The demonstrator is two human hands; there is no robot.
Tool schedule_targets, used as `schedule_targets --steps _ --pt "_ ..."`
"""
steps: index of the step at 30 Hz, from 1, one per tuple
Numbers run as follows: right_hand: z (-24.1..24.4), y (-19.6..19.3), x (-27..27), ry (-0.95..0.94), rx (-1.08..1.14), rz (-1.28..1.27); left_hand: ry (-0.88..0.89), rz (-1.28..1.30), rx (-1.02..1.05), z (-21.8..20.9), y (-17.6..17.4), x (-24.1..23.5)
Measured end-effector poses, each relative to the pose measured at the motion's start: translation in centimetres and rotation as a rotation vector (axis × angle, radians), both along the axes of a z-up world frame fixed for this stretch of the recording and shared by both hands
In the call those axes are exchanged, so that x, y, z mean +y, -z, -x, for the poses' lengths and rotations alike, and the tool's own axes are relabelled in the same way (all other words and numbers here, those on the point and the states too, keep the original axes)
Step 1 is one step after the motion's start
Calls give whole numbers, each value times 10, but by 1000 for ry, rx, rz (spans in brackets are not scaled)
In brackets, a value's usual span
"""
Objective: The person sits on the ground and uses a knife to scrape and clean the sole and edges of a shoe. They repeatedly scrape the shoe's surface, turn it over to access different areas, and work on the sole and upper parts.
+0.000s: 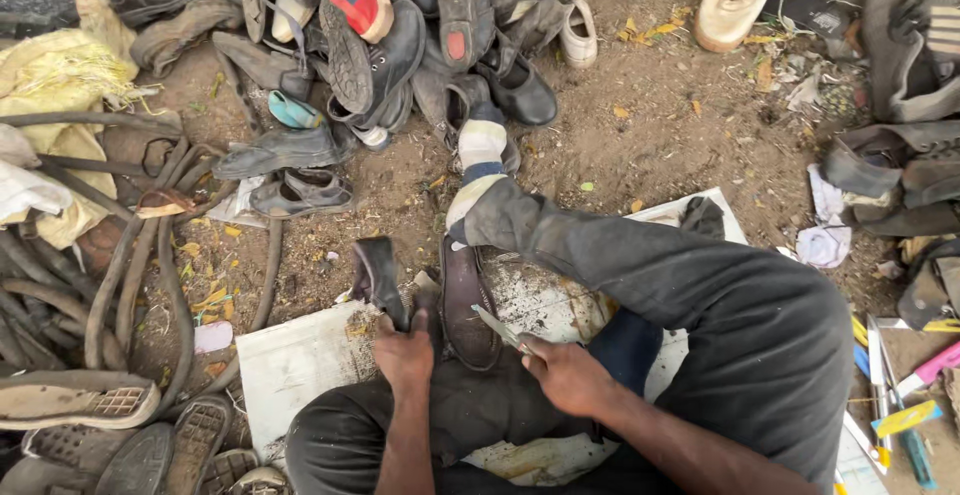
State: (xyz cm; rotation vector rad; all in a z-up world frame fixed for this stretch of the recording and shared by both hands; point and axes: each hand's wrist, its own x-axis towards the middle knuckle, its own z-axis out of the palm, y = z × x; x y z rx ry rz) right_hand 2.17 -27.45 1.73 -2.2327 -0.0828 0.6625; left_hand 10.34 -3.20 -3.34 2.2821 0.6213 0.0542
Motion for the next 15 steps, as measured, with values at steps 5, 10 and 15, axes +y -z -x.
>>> schedule_targets --steps 5,10,15 --pt "-20 29 0 -38 -258 -169 102 -68 -92 -8 14 -26" --pt "-11 21 8 -99 -86 -81 109 -285 104 3 10 -8" --pt "1 -7 2 -144 -30 -37 -123 -388 -13 4 -36 70"
